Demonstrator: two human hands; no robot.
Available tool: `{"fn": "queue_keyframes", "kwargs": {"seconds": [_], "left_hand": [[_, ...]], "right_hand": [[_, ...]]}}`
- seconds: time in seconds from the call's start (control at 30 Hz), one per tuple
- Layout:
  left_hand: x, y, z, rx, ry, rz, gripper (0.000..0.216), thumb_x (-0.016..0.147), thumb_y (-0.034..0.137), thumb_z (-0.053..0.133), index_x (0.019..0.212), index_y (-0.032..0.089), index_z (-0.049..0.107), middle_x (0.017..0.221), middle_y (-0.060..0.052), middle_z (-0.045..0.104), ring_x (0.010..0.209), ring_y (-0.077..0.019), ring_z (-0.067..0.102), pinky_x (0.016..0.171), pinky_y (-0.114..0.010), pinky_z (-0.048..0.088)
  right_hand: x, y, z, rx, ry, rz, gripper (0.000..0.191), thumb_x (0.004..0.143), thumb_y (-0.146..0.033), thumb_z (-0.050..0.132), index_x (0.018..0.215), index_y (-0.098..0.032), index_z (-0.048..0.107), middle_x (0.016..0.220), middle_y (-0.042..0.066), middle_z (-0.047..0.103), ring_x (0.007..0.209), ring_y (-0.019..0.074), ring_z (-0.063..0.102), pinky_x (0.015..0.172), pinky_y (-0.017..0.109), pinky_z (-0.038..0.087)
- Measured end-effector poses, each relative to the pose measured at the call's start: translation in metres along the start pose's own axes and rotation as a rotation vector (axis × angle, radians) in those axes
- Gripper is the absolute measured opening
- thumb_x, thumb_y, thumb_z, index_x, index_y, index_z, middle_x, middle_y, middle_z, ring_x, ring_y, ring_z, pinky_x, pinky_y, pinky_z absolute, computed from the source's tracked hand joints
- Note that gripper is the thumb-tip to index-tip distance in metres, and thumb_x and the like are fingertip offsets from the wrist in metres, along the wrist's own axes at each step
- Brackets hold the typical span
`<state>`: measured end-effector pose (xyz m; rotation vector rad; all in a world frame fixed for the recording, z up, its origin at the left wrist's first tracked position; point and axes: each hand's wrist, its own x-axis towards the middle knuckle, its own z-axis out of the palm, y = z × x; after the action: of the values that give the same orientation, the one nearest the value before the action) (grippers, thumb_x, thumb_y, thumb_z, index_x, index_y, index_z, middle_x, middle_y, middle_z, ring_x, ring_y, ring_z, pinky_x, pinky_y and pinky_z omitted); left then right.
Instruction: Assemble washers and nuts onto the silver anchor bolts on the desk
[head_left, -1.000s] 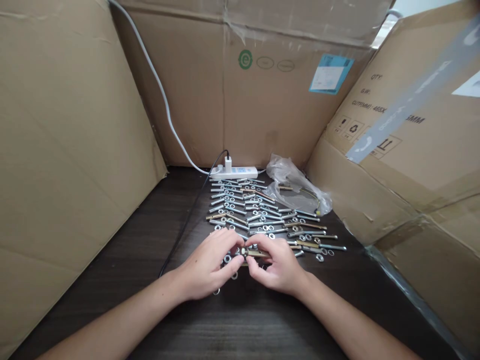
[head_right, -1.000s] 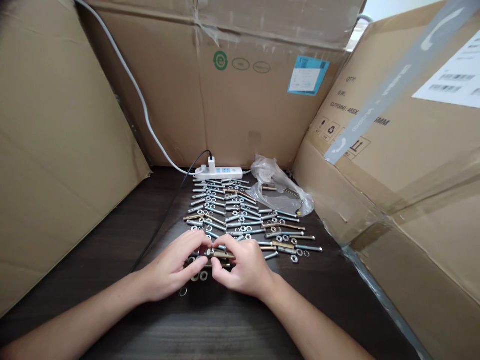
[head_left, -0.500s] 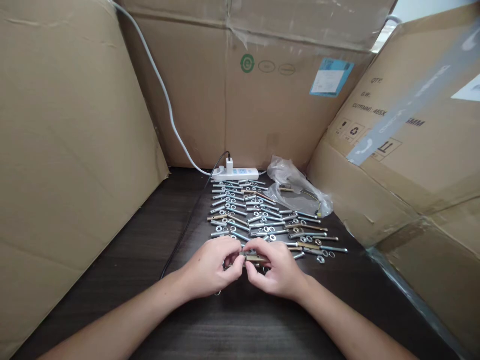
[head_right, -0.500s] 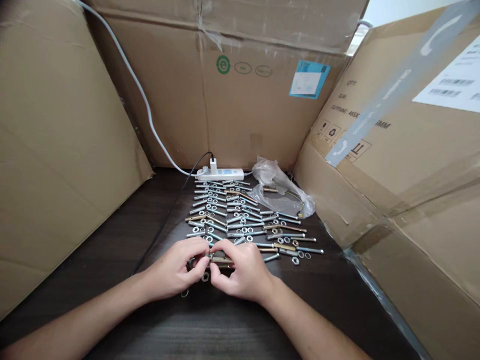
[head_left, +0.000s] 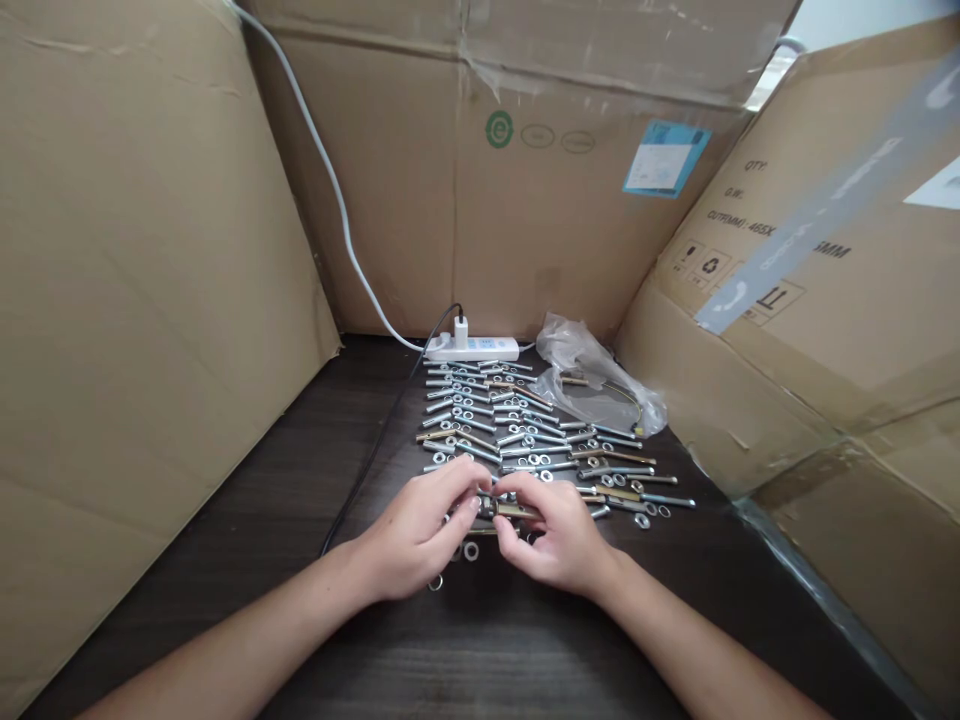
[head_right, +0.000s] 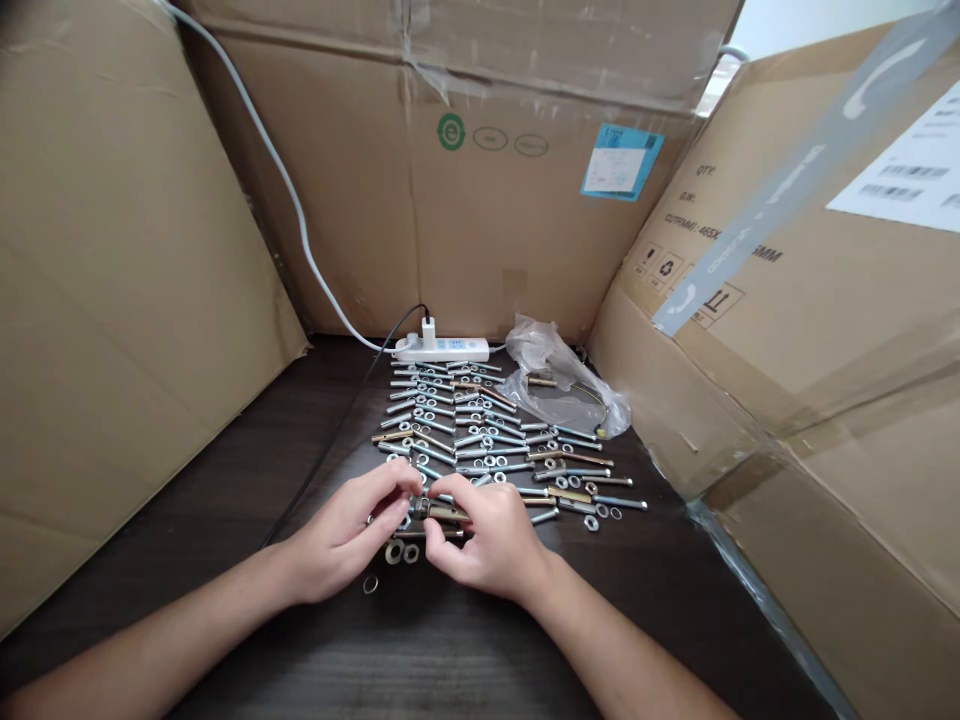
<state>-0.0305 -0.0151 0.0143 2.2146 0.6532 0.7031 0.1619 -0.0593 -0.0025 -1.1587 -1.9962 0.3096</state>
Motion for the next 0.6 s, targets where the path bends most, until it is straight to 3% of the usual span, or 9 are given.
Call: {"fn": "queue_keyframes", "kwargs": {"seconds": [0.23, 0.6], "left_hand": [[0.0018, -0.0036, 0.0003, -0.027, -0.047, 0.014, 0.011, 0.094, 0.019, 0.037, 0.093, 0.019, 0.048, 0.089, -0.001, 0.054, 0.079, -0.012, 0.049, 0.074, -0.023, 0.038], [0.0036, -0.0053, 0.0025, -0.043, -0.102, -0.068, 0.023, 0.097, 0.028, 0.032, 0.088, 0.017, 0.05, 0.082, 0.001, 0.052, 0.075, -0.0118, 0.047, 0.07, -0.024, 0.036]], "right_hand": [[-0.0004, 0.0001, 0.0003, 0.007, 0.011, -0.004, 0.02, 0.074, -0.022, 0.056, 0.093, -0.018, 0.059, 0.053, -0.006, 0.05, 0.04, 0.0071, 0.043, 0.043, 0.018, 0.034], [-0.0006, -0.0006, -0.002, -0.002, 0.019, -0.021, 0.021, 0.075, -0.022, 0.055, 0.095, -0.019, 0.058, 0.051, -0.008, 0.045, 0.039, 0.0069, 0.042, 0.043, 0.018, 0.034]]}}
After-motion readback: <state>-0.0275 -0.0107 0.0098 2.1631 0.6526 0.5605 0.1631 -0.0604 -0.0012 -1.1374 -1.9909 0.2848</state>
